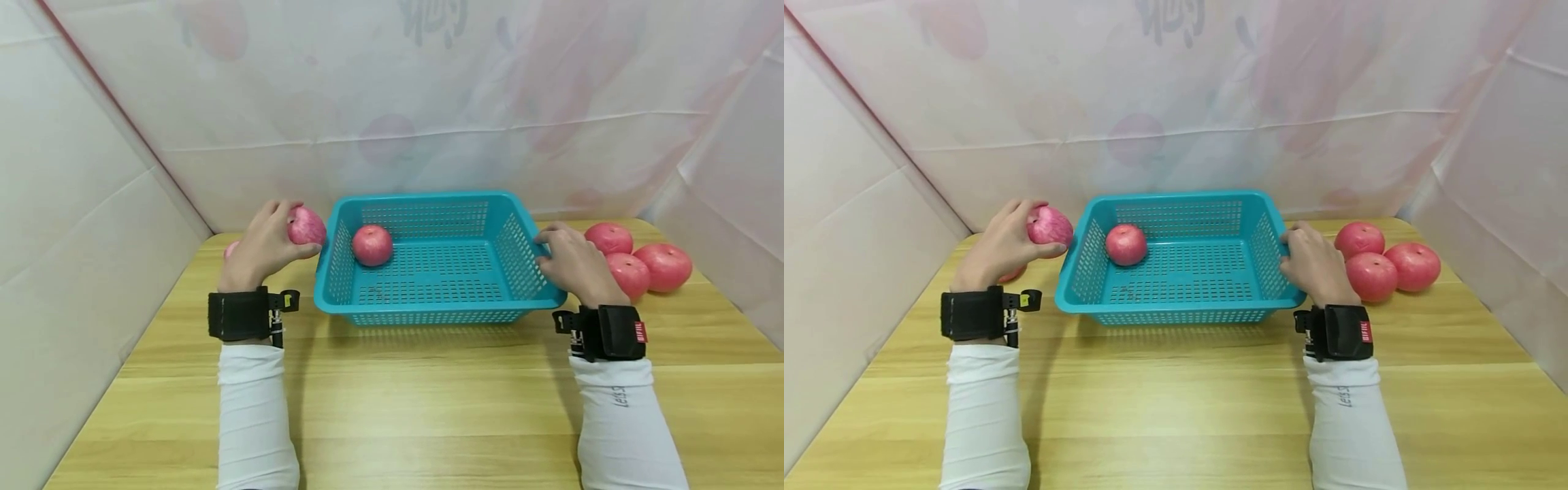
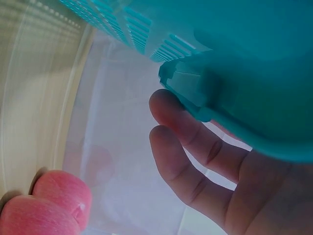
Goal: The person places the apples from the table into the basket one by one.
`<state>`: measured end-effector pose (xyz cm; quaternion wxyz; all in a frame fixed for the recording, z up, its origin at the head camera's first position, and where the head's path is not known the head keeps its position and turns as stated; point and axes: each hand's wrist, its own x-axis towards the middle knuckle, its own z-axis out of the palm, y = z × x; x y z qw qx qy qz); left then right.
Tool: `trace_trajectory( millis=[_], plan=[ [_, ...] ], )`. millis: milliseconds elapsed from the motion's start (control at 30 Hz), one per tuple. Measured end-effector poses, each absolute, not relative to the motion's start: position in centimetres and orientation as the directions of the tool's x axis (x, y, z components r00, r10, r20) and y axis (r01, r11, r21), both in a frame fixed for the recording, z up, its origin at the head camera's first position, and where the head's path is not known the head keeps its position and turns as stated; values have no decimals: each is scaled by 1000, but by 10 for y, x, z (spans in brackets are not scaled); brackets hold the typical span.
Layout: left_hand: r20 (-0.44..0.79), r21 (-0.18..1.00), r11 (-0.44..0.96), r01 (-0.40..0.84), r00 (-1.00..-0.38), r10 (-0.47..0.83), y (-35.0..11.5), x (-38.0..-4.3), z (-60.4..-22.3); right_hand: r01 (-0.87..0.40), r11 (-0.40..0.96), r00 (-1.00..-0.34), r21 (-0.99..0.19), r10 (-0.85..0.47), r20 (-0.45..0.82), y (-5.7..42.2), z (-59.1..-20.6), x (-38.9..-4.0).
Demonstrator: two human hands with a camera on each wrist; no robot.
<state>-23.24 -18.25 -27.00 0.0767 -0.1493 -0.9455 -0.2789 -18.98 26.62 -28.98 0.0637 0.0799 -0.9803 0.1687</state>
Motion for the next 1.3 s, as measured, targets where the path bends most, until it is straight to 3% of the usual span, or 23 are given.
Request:
trace_trajectory(
  millis=[433, 700, 1300],
  plan=[
    [207, 484, 793, 370, -929, 307, -170, -238, -262, -159, 930, -984, -330, -121, 131, 265, -289, -190],
    [235, 392, 810, 437, -899, 371, -159, -245, -257, -155, 932, -985, -327, -119, 127, 264, -288, -190],
    [243, 388, 788, 479, -878, 413, -144, -253, -249, -170, 933, -981, -318, -129, 146, 265, -289, -189]
  ],
)
